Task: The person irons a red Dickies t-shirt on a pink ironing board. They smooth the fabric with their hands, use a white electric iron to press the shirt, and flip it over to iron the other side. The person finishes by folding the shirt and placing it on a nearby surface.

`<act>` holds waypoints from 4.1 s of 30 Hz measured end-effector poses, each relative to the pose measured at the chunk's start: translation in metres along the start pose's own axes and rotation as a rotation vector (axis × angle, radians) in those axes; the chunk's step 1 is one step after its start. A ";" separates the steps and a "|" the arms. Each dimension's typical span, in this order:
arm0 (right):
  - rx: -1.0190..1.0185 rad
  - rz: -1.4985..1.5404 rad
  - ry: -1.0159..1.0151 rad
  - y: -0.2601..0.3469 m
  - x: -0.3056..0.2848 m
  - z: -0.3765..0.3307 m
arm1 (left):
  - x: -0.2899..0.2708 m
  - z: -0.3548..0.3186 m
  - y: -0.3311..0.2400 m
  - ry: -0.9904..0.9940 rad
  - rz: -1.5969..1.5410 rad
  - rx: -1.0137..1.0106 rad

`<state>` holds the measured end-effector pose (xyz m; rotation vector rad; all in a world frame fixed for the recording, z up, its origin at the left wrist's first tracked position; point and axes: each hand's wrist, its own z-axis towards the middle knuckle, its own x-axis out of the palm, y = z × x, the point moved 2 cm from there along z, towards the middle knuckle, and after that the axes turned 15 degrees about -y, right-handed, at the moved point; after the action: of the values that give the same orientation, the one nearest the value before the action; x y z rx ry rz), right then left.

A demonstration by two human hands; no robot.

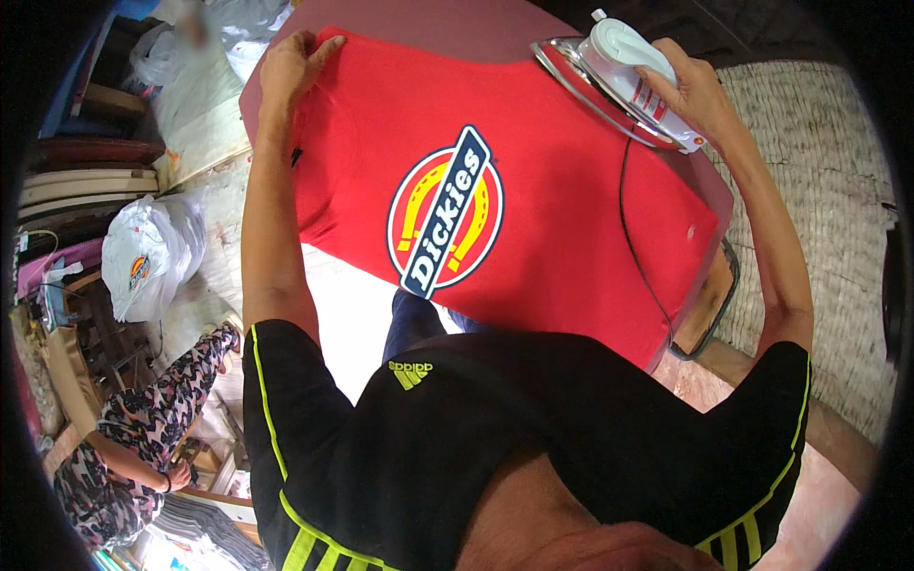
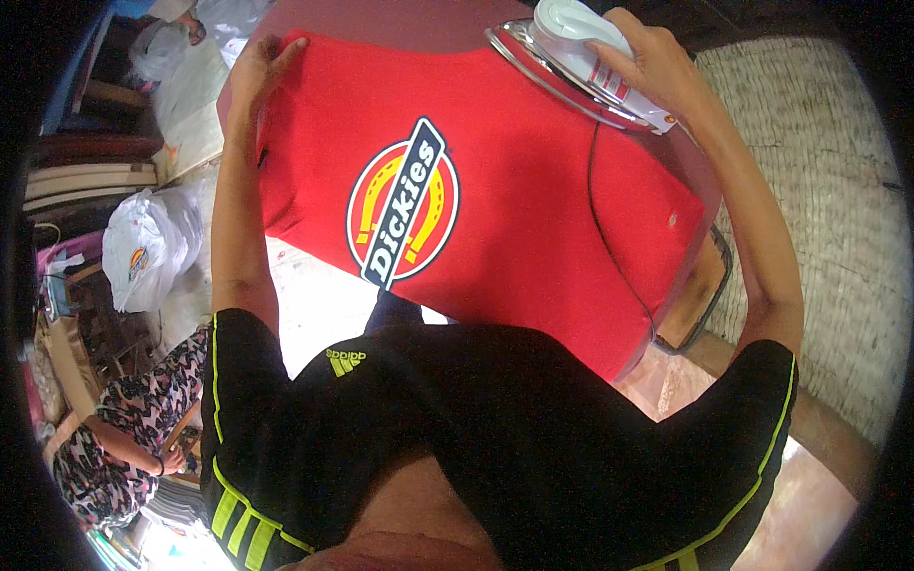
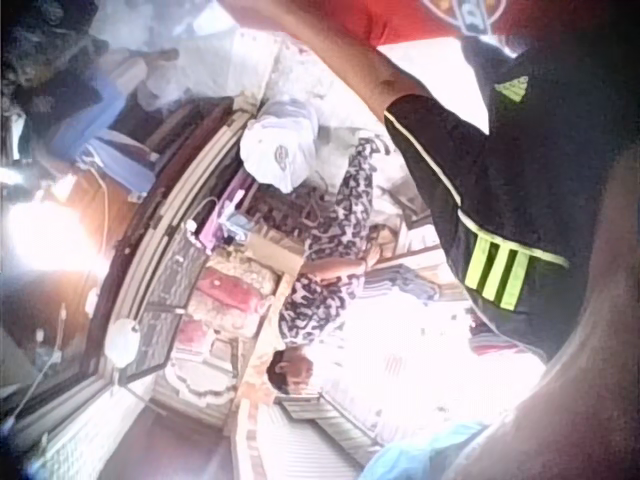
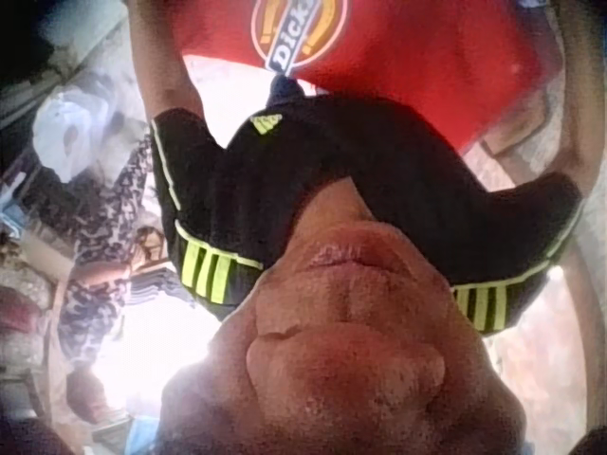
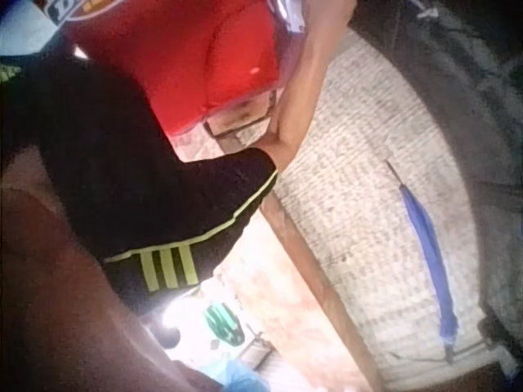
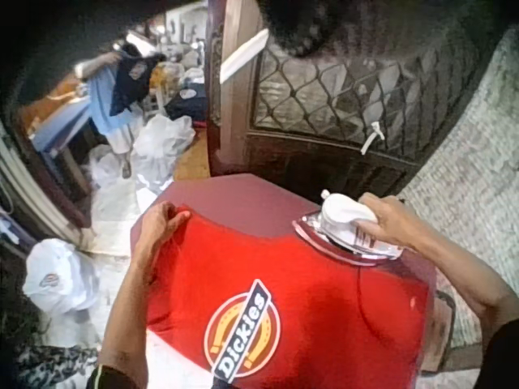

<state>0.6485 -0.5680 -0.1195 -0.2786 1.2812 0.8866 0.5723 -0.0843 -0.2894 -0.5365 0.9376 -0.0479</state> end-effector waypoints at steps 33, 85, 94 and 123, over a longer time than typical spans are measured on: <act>-0.186 0.033 -0.069 0.190 0.160 0.154 | -0.031 -0.042 0.006 -0.208 -0.333 -0.217; -0.174 0.189 -0.075 0.182 0.164 0.190 | -0.061 -0.138 -0.173 0.147 -0.790 0.327; 0.276 0.304 -0.083 0.121 0.039 0.077 | 0.042 -0.203 -0.318 0.241 -0.445 0.919; 0.603 -0.062 -0.296 0.101 0.052 -0.131 | 0.028 -0.118 -0.158 0.112 -0.045 0.601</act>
<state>0.4857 -0.5640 -0.1780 0.2794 1.1926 0.4352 0.5270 -0.2785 -0.2937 0.0032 0.9631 -0.3909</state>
